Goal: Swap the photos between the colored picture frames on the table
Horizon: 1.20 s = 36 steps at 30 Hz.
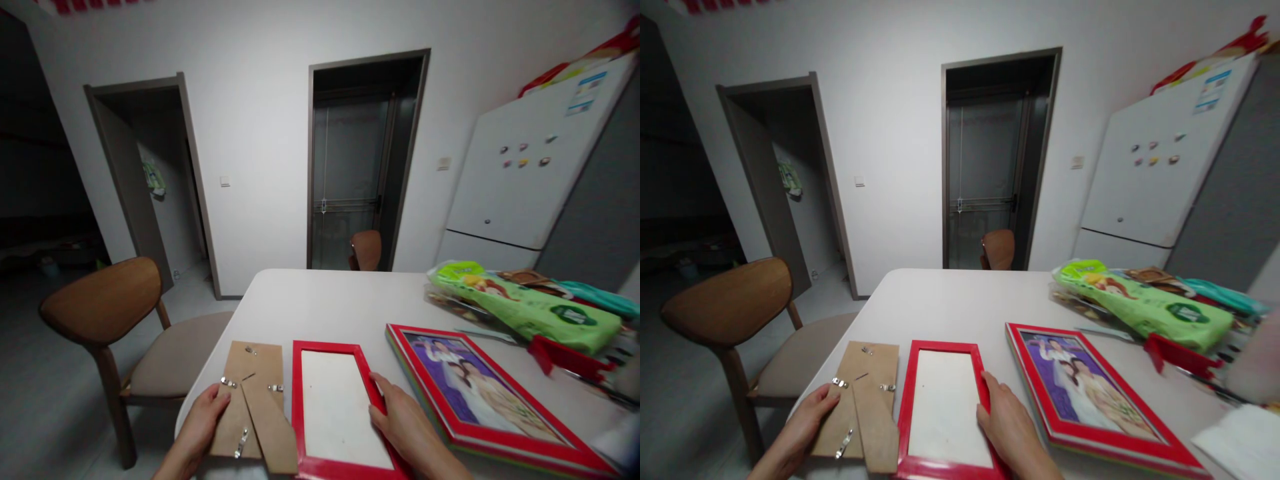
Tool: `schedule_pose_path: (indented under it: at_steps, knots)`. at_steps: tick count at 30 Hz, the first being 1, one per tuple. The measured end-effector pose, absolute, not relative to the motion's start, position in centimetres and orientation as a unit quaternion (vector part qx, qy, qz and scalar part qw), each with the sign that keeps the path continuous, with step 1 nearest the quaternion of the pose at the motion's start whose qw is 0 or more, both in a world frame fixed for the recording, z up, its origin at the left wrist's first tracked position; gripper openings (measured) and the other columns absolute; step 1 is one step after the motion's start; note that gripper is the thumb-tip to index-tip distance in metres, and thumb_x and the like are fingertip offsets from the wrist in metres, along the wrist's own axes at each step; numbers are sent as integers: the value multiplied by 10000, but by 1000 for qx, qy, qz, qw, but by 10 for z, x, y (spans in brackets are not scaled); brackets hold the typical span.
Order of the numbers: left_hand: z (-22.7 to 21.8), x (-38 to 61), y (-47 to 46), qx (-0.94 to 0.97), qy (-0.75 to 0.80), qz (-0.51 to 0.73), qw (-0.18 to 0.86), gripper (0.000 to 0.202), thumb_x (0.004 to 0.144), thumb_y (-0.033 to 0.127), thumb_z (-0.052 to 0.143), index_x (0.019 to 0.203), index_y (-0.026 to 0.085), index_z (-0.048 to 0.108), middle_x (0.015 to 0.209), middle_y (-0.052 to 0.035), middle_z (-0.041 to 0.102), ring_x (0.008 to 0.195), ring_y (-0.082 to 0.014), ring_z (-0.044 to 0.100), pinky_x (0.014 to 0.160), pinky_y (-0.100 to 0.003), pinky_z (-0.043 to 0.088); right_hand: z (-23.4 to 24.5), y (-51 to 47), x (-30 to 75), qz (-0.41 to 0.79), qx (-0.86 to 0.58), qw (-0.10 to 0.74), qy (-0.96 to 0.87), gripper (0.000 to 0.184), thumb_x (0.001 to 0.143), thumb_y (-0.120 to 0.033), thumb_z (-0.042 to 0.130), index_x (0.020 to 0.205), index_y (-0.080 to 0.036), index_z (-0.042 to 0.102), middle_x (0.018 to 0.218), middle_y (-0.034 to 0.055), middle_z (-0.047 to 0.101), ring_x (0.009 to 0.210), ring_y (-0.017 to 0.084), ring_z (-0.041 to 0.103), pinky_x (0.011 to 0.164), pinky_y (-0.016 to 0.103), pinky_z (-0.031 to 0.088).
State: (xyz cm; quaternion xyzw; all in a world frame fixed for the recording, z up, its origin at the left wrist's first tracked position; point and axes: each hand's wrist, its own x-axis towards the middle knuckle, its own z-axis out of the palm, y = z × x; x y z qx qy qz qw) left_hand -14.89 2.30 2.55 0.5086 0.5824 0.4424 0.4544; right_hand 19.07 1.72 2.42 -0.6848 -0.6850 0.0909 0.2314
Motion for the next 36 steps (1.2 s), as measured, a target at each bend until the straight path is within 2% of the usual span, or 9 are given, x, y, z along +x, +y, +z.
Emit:
schedule_pose_path:
  at_steps: [3, 6, 9, 12, 15, 19, 23, 29, 36]
  knots:
    - [25, -160, 33, 518, 627, 442, 379, 369, 620, 373, 544, 901, 134, 534, 732, -29, 636, 767, -252, 605, 701, -354, 452, 30, 19, 190, 150, -698, 272, -645, 508, 617, -140, 407, 1116, -43, 437, 848, 154, 625, 781, 244, 586, 715, 334, 410]
    - [28, -142, 30, 537, 646, 459, 289, 523, 624, 329, 533, 1095, 123, 436, 1041, -93, 551, 1016, -269, 494, 898, -404, 332, 43, 15, 186, 363, -680, 368, -520, 557, 626, -165, 411, 1171, -69, 348, 632, 66, 619, 550, 205, 583, 554, 314, 427]
    - [28, -92, 10, 651, 586, 428, 222, 498, 682, 280, 484, 1142, 99, 421, 1181, -143, 463, 1123, -257, 398, 956, -414, 277, 58, 5, 177, 577, -546, 477, -376, 664, 636, -174, 430, 1256, -170, 192, 637, 12, 621, 534, 180, 591, 529, 293, 439]
    - [26, -32, -13, 793, 440, 372, 197, 639, 649, 260, 573, 1232, 156, 332, 1284, -125, 370, 1180, -271, 319, 960, -429, 290, 73, -7, 164, 638, -450, 530, -332, 724, 629, -156, 473, 1267, -254, 144, 641, -27, 618, 530, 149, 589, 554, 275, 444]
    - [32, 7, -24, 846, 348, 379, 139, 719, 617, 248, 611, 1252, 153, 286, 1270, -148, 379, 1142, -307, 358, 910, -457, 354, 84, -13, 154, 619, -445, 533, -366, 760, 639, -179, 519, 1282, -255, 121, 553, -62, 575, 455, 117, 544, 512, 239, 423]
    - [55, 8, -25, 848, 300, 427, 89, 561, 629, 66, 450, 1175, 158, 367, 1000, -108, 565, 883, -223, 539, 757, -353, 468, 77, -5, 157, 544, -512, 497, -441, 740, 668, -269, 526, 1292, -199, 133, 461, -84, 506, 398, 98, 475, 431, 202, 365]
    - [72, -28, -21, 739, 437, 499, 121, 438, 696, 99, 415, 1127, 170, 398, 865, -60, 577, 736, -164, 572, 641, -263, 484, 52, 9, 176, 379, -622, 412, -547, 636, 652, -251, 474, 1244, -122, 283, 472, -64, 499, 428, 124, 488, 413, 211, 332]
    - [45, -87, -15, 600, 588, 496, 222, 403, 704, 268, 478, 1089, 157, 431, 862, -38, 612, 734, -188, 605, 603, -272, 493, 29, 14, 191, 150, -701, 259, -648, 503, 707, -254, 367, 1176, -77, 416, 818, 113, 644, 728, 213, 598, 635, 282, 411]
    - [7, -110, -18, 700, 621, 341, 86, 355, 733, 260, 452, 1065, 136, 470, 860, -70, 623, 775, -209, 601, 669, -311, 484, 20, 14, 189, 91, -706, 187, -677, 463, 725, -255, 358, 1154, -110, 452, 1089, 123, 569, 954, 229, 545, 825, 329, 384]
